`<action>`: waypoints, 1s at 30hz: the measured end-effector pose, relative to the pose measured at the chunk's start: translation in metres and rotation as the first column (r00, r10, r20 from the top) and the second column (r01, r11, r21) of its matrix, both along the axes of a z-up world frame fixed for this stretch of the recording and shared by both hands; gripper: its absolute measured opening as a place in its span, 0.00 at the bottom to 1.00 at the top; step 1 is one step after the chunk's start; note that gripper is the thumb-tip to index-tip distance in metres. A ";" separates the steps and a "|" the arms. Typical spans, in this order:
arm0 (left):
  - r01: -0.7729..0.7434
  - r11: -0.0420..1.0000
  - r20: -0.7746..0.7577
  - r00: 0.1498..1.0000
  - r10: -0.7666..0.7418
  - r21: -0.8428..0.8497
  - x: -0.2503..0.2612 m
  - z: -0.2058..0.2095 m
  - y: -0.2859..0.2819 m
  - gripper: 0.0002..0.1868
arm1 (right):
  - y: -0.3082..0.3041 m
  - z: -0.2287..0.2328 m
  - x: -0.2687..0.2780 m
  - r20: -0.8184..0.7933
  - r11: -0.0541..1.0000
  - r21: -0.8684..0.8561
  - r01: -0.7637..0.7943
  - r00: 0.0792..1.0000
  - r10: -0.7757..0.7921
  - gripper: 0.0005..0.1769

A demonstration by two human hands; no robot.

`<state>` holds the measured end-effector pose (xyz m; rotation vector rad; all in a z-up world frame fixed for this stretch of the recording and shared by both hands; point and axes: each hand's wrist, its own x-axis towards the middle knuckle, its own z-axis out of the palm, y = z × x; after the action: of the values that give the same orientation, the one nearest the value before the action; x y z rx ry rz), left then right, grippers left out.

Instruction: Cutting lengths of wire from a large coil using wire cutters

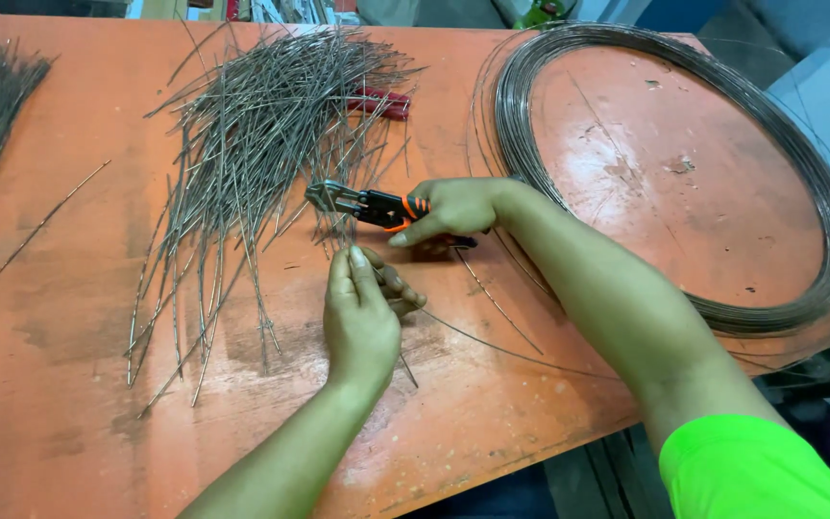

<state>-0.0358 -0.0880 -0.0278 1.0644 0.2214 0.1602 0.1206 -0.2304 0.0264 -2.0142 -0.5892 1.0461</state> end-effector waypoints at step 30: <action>-0.193 0.892 0.142 0.979 0.147 0.408 0.039 -0.010 0.051 0.16 | 0.048 0.023 -0.101 0.600 0.815 -0.570 0.105 0.731 0.326 0.47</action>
<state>0.0030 -0.0370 -0.0379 1.4625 0.1863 0.4385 0.0195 -0.1826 0.0494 -2.9830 -0.8555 0.5334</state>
